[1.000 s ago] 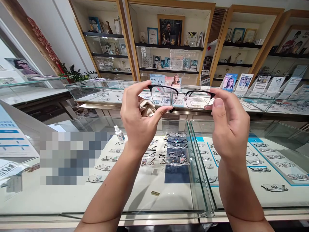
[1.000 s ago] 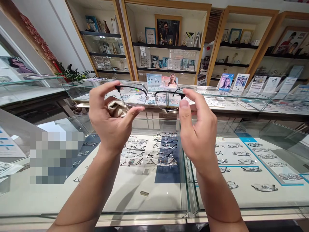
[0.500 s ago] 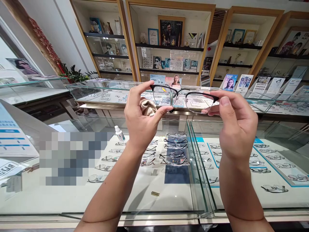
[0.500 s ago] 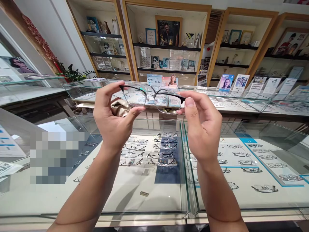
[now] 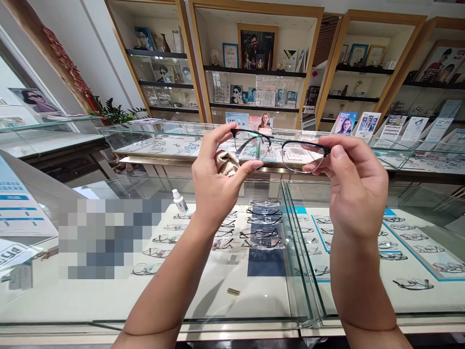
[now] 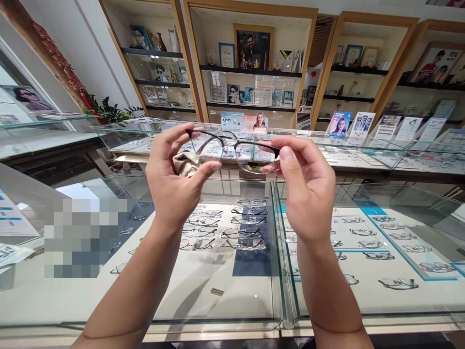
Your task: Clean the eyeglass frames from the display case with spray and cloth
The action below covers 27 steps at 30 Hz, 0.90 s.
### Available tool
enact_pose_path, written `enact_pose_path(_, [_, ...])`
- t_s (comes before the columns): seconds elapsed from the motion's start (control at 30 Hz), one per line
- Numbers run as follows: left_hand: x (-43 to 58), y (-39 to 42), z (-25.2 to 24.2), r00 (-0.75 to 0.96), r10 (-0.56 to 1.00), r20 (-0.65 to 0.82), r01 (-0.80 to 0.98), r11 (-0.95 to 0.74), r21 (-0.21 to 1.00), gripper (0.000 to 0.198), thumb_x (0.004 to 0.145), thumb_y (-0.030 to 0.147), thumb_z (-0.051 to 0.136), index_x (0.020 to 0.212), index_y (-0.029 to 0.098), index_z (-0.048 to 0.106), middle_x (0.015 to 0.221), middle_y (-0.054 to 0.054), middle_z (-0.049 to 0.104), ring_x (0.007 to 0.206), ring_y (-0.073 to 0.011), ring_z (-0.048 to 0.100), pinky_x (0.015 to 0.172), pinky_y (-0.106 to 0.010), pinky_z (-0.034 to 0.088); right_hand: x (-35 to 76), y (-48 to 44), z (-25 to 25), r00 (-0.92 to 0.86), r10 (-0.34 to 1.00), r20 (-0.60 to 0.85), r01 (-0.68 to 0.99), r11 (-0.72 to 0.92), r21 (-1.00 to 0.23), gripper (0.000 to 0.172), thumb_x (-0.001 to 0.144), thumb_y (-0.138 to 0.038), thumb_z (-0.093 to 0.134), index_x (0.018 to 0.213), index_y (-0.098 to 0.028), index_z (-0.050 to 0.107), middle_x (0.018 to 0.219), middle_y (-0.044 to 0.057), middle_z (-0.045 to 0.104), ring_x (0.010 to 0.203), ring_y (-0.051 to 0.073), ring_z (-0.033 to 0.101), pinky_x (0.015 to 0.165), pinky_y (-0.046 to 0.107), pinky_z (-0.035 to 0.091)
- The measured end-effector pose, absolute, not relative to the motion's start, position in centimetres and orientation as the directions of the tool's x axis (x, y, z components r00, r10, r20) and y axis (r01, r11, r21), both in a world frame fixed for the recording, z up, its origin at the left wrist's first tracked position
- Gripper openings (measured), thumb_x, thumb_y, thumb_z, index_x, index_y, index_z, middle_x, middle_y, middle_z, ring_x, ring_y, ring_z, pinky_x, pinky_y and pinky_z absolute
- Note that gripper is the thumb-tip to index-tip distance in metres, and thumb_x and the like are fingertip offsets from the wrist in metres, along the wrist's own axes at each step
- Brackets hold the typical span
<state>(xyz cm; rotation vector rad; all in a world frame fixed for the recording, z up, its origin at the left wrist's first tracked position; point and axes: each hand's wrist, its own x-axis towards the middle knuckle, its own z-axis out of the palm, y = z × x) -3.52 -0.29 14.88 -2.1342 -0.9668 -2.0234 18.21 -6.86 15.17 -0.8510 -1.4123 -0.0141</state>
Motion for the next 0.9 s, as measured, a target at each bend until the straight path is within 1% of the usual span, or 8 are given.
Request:
enact_pose_path(0.1, [-3.48,-0.33,14.83,-0.043,0.397,0.917,0.458,-0.808,0.371,0.08,0.089,0.081,0.081,0.15,0.034,0.062,0.15,-0.012,0.07,0.146,-0.0365,0.067,0.113,-0.05,0.064,18.13,-6.72,15.42,0.222,0.468,0.856,0.477,0.713,-0.514,0.038,0.115,-0.054,0.047,0.133,-0.033,0.074,0.127,0.009,0.078,0.101,0.028,0.081,0.087,0.052,0.07])
enact_pose_path(0.2, [-3.52,-0.48,14.74,-0.038,0.409,0.912,0.453,-0.806,0.38,0.082,0.088,0.083,0.08,0.15,0.033,0.061,0.153,-0.013,0.068,0.148,-0.0374,0.066,0.11,-0.049,0.066,18.06,-6.58,15.56,0.248,0.454,0.856,0.374,0.77,-0.517,0.027,0.114,-0.046,0.056,0.121,-0.03,0.075,0.123,0.006,0.08,0.095,0.022,0.08,0.087,0.045,0.069])
enact_pose_path(0.27, [-3.54,-0.6,14.68,-0.037,0.413,0.91,0.453,-0.805,0.384,0.082,0.089,0.083,0.08,0.15,0.032,0.061,0.154,-0.013,0.067,0.149,-0.0374,0.065,0.109,-0.048,0.066,18.04,-6.55,15.57,0.263,0.457,0.85,0.326,0.787,-0.524,0.021,0.112,-0.043,0.06,0.116,-0.029,0.075,0.121,0.004,0.081,0.092,0.021,0.079,0.088,0.043,0.068])
enact_pose_path(0.37, [-3.48,-0.73,14.61,-0.042,0.4,0.916,0.45,-0.811,0.374,0.082,0.088,0.082,0.081,0.149,0.031,0.061,0.154,-0.013,0.067,0.148,-0.0368,0.065,0.11,-0.048,0.066,18.06,-6.59,15.5,0.261,0.469,0.844,0.355,0.766,-0.535,0.024,0.113,-0.046,0.058,0.118,-0.03,0.075,0.122,0.005,0.08,0.094,0.023,0.08,0.09,0.046,0.069])
enact_pose_path(0.5, [-3.25,-0.98,14.59,-0.054,0.396,0.917,0.448,-0.811,0.377,0.08,0.087,0.08,0.084,0.148,0.032,0.061,0.153,-0.012,0.067,0.146,-0.0354,0.067,0.111,-0.048,0.066,18.17,-6.61,15.35,0.225,0.488,0.844,0.476,0.701,-0.532,0.038,0.115,-0.056,0.048,0.129,-0.033,0.075,0.129,0.009,0.078,0.101,0.029,0.081,0.09,0.053,0.069])
enact_pose_path(0.57, [-3.18,-1.14,14.57,-0.062,0.403,0.913,0.461,-0.8,0.385,0.08,0.087,0.078,0.085,0.149,0.033,0.061,0.151,-0.012,0.068,0.145,-0.035,0.068,0.112,-0.049,0.065,18.24,-6.56,15.26,0.21,0.491,0.846,0.508,0.685,-0.523,0.042,0.116,-0.058,0.045,0.133,-0.034,0.075,0.13,0.01,0.078,0.104,0.03,0.08,0.091,0.054,0.069])
enact_pose_path(0.73, [-3.16,-1.16,14.49,-0.067,0.377,0.924,0.45,-0.815,0.365,0.076,0.087,0.07,0.089,0.148,0.035,0.061,0.148,-0.009,0.069,0.142,-0.0338,0.07,0.115,-0.049,0.062,18.41,-6.26,15.06,0.225,0.457,0.861,0.443,0.739,-0.508,0.035,0.115,-0.054,0.053,0.124,-0.032,0.078,0.122,0.008,0.08,0.103,0.028,0.08,0.096,0.052,0.067])
enact_pose_path(0.9, [-3.16,-0.78,14.29,-0.084,0.321,0.943,0.453,-0.831,0.323,0.073,0.087,0.065,0.091,0.147,0.034,0.063,0.145,-0.007,0.072,0.137,-0.0318,0.072,0.113,-0.046,0.064,18.62,-5.82,14.96,0.208,0.446,0.871,0.365,0.791,-0.492,0.027,0.114,-0.048,0.058,0.119,-0.031,0.079,0.123,0.007,0.08,0.114,0.028,0.079,0.102,0.048,0.065])
